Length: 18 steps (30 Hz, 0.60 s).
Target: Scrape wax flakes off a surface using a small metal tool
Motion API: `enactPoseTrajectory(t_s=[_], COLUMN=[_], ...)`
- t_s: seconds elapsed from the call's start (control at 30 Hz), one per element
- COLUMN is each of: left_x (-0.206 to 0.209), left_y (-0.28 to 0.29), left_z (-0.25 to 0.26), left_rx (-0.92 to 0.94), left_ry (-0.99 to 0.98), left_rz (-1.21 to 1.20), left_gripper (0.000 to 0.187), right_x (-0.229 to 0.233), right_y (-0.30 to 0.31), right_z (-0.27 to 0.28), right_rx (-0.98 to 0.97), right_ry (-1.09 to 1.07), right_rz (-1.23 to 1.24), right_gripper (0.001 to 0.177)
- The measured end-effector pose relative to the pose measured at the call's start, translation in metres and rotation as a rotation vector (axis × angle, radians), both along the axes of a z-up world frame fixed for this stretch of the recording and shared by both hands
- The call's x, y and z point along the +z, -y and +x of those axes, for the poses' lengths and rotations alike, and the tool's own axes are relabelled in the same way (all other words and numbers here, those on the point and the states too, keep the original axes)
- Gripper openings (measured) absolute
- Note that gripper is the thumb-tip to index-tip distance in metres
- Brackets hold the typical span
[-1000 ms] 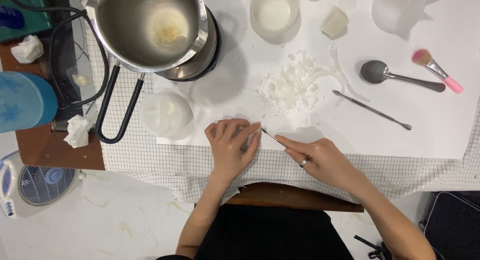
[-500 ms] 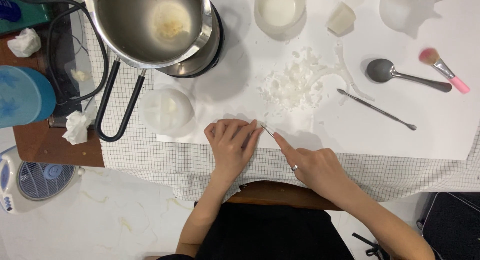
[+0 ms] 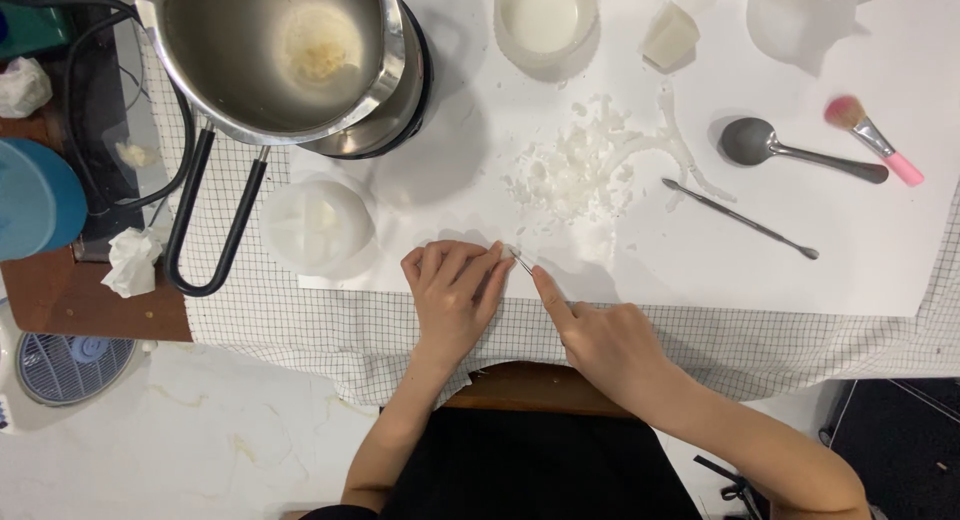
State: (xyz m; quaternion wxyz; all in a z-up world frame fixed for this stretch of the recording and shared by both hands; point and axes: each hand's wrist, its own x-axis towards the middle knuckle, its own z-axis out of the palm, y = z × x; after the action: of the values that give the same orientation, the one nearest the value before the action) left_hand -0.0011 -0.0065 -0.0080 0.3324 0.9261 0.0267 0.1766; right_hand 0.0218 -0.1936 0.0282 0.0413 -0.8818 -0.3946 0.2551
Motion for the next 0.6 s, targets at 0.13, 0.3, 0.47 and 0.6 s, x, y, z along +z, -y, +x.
enactPoseTrajectory(t_s=[0.13,0.3,0.47,0.6], left_x=[0.000,0.003,0.006,0.008], left_y=[0.001,-0.001,0.000,0.000], left_z=[0.000,0.001,0.001,-0.001], left_rx=[0.006,-0.023,-0.024,-0.030], left_ry=[-0.010,-0.015,0.010,-0.010], left_rz=[-0.007,-0.003,0.013,0.031], left_gripper=[0.012,0.012,0.011,0.011], right_x=[0.000,0.003,0.008,0.024], right_y=[-0.003,-0.009,-0.009,-0.006], right_z=[0.000,0.006,0.006,0.030], right_rx=[0.015,-0.020,-0.015,-0.171], right_ry=[0.007,-0.078,0.006,-0.328], right_rz=[0.005,0.001,0.040,0.077], right_gripper=[0.068,0.062,0.059,0.050])
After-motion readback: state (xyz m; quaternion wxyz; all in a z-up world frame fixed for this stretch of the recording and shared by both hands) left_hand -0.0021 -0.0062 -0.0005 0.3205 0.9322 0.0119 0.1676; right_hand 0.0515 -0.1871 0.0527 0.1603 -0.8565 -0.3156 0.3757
